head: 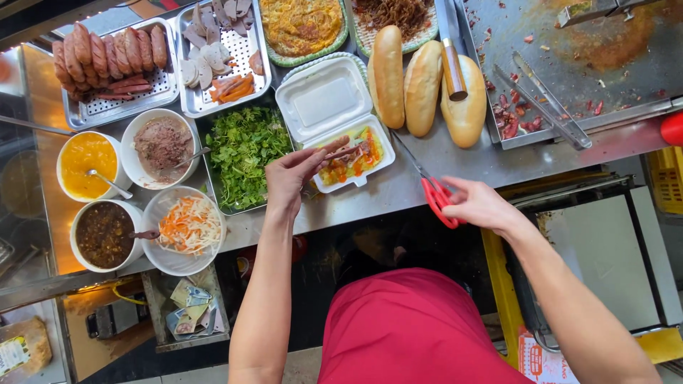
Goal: Preparing a takeaway food container with various meats and vegetables followed by making a lime-based drink.
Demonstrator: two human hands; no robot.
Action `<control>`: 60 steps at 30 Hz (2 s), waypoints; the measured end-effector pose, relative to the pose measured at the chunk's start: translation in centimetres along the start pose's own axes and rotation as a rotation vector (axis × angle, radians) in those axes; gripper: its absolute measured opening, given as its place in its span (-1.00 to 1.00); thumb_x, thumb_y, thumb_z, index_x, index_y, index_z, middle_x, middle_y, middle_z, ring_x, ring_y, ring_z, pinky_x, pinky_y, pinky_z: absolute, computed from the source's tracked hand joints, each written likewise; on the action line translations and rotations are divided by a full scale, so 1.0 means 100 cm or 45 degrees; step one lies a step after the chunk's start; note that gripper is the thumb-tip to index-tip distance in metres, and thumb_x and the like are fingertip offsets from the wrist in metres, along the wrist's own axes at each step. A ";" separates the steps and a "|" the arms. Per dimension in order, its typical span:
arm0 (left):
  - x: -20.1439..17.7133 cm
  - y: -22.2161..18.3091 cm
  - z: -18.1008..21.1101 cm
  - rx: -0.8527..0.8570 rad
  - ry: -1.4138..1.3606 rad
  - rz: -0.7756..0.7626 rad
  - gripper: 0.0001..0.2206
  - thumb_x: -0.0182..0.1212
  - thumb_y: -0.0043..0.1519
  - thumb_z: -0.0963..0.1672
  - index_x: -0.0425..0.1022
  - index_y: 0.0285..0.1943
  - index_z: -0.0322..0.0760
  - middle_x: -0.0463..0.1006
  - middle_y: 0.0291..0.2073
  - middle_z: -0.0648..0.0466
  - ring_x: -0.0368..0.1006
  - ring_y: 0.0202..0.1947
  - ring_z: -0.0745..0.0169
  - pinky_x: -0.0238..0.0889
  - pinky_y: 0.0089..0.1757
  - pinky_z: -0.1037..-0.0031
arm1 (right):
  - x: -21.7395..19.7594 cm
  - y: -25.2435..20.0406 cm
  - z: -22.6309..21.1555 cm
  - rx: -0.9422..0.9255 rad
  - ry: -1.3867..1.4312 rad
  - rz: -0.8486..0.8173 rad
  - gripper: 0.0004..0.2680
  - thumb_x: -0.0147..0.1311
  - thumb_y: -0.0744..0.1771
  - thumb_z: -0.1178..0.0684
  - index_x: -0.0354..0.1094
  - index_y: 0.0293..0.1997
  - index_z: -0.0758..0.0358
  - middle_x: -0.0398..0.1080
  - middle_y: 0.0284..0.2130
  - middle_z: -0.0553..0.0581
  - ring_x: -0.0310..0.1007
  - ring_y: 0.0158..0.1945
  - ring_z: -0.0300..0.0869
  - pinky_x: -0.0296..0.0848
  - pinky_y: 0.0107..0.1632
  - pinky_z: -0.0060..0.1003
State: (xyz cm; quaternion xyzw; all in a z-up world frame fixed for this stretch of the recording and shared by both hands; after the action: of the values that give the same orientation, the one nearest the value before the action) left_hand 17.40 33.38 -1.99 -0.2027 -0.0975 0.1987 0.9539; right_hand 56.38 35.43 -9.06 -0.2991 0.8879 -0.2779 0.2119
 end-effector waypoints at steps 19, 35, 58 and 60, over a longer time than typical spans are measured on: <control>0.005 0.031 -0.017 -0.292 -0.019 -0.206 -0.77 0.42 0.12 -0.24 0.65 -0.08 -0.58 0.70 -0.28 -0.16 0.68 -0.33 0.18 0.58 -0.25 0.58 | 0.103 -0.040 -0.089 0.319 1.062 -0.317 -0.60 -0.03 0.39 -0.24 0.35 0.13 0.36 0.16 -0.60 -0.11 0.05 -0.64 -0.40 0.06 -0.59 -0.46; -0.006 0.018 -0.012 -0.196 0.025 -0.168 -0.79 0.39 0.16 -0.27 0.64 -0.06 -0.62 0.69 -0.29 -0.17 0.66 -0.35 0.19 0.57 -0.26 0.56 | 0.103 -0.054 -0.084 0.288 0.986 -0.355 -0.55 -0.02 0.38 -0.24 0.33 0.22 0.40 0.20 -0.60 -0.10 0.05 -0.65 -0.39 0.05 -0.59 -0.44; 0.005 -0.043 -0.031 0.290 0.687 0.509 -0.76 0.37 0.25 -0.06 0.70 -0.15 -0.36 0.68 -0.47 0.01 0.53 -0.58 0.40 0.32 -0.48 0.60 | -0.006 -0.054 -0.029 -0.115 -0.948 0.651 -0.52 0.38 0.22 -0.22 0.41 0.19 0.12 0.56 -0.33 0.17 0.55 -0.29 0.07 0.50 -0.21 -0.07; 0.004 -0.030 -0.054 0.082 0.543 0.561 -0.71 0.21 0.29 -0.02 0.59 -0.07 -0.36 0.64 -0.43 0.01 0.54 -0.56 0.35 0.41 -0.52 0.51 | -0.014 -0.038 -0.029 -0.403 -0.945 0.736 -0.60 0.26 0.26 -0.04 0.40 0.24 0.14 0.53 -0.23 0.21 0.56 -0.18 0.11 0.51 -0.13 -0.02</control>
State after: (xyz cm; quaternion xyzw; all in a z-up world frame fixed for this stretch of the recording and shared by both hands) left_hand 20.23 29.13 -5.50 -0.2259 0.1575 0.3568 0.8927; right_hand 57.36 34.90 -4.23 -0.1480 0.8304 0.0559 0.5342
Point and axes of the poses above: each hand's wrist, its own y-axis towards the middle knuckle, its own x-axis out of the palm, z = x × y, the point moved 1 cm from there along y, towards the middle knuckle
